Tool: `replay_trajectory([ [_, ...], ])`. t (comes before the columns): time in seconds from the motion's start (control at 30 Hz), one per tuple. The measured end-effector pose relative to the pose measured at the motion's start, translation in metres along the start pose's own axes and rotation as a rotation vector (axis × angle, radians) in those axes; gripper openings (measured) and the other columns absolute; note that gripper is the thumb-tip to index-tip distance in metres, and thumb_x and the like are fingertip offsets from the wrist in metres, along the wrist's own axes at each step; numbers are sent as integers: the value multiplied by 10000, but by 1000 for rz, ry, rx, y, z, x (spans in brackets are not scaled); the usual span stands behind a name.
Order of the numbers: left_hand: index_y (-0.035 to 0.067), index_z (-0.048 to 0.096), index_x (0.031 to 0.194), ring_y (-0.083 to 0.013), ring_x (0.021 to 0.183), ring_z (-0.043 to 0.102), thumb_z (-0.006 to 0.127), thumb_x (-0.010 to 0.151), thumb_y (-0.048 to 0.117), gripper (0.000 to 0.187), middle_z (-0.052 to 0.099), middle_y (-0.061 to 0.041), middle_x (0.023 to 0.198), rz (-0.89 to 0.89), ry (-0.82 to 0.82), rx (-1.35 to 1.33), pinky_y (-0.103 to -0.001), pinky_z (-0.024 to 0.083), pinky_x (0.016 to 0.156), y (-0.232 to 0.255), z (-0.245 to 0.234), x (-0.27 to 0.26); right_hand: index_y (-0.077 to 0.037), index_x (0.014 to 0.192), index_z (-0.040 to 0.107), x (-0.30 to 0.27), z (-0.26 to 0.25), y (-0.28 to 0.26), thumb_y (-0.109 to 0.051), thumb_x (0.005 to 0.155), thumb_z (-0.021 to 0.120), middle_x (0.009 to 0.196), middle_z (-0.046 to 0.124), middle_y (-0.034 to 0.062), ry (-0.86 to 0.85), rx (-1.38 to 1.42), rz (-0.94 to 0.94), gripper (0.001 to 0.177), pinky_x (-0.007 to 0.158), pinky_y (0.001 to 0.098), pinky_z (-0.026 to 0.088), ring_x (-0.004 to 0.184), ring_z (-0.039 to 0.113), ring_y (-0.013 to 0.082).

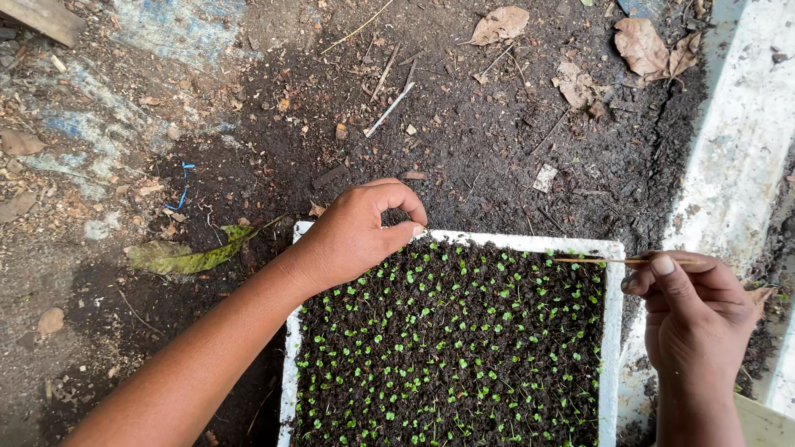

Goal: The person uses a thin stick and their fingers to pick individual seedlings from a dense tray and transplant them into a second tray containing soil.

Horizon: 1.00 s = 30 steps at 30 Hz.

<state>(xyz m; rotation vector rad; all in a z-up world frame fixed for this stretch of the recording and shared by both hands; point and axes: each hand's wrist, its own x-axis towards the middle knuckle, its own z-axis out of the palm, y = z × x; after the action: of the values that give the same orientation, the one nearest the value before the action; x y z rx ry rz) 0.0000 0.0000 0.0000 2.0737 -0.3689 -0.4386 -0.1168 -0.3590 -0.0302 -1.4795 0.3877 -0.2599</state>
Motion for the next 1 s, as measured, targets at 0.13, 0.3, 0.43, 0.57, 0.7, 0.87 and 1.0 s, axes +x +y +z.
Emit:
replay_trajectory([
  [0.13, 167, 715, 848, -119, 924, 678, 692, 852, 129, 44, 729, 33, 940, 42, 5, -31, -276, 455, 914, -3, 0, -1, -3, 1151, 665, 3, 0, 2, -26, 1022, 663, 1004, 688, 186, 40, -9, 23, 131, 716, 208, 582, 698, 633, 179],
  [0.3, 157, 722, 865, -124, 896, 686, 706, 867, 114, 46, 735, 26, 937, 78, 4, -6, -275, 479, 889, -1, 0, -2, 19, 1092, 622, 0, 1, -3, -51, 1096, 596, 844, 627, 144, -27, -14, -10, 74, 785, 232, 576, 752, 639, 196],
  [0.43, 150, 720, 861, -118, 903, 684, 703, 868, 98, 54, 731, 22, 932, 103, -9, -28, -270, 470, 904, 1, 2, -3, 12, 1104, 649, 2, 2, -5, -53, 1034, 665, 878, 635, 139, 4, 2, -1, 97, 742, 196, 564, 724, 625, 160],
  [0.57, 154, 715, 855, -107, 890, 684, 697, 866, 89, 68, 729, 32, 938, 82, -26, -20, -267, 480, 841, 6, 3, -4, 9, 1155, 666, 3, 6, -11, -16, 978, 672, 1053, 713, 202, 33, -1, 76, 179, 703, 143, 579, 683, 646, 149],
  [0.7, 164, 721, 852, -107, 879, 692, 701, 852, 97, 70, 734, 38, 926, 71, -33, 18, -266, 485, 820, 6, 6, -3, 22, 1119, 660, 3, 5, -9, -8, 979, 670, 1019, 696, 216, 24, 33, 62, 144, 705, 182, 551, 676, 597, 166],
  [0.87, 148, 726, 850, -112, 836, 675, 699, 846, 77, 76, 717, 24, 879, 106, -28, 4, -266, 489, 816, 7, 7, -2, 25, 1152, 656, 3, 8, -12, -2, 966, 666, 1038, 714, 207, -13, -6, 62, 188, 688, 153, 554, 669, 629, 144],
  [1.0, 155, 726, 839, -94, 769, 633, 708, 851, 76, 82, 693, 35, 849, 55, -35, -10, -257, 483, 734, 2, 9, -3, 12, 1103, 661, 2, 6, -10, -20, 983, 678, 979, 688, 153, -30, 15, 4, 125, 751, 198, 533, 695, 595, 132],
])
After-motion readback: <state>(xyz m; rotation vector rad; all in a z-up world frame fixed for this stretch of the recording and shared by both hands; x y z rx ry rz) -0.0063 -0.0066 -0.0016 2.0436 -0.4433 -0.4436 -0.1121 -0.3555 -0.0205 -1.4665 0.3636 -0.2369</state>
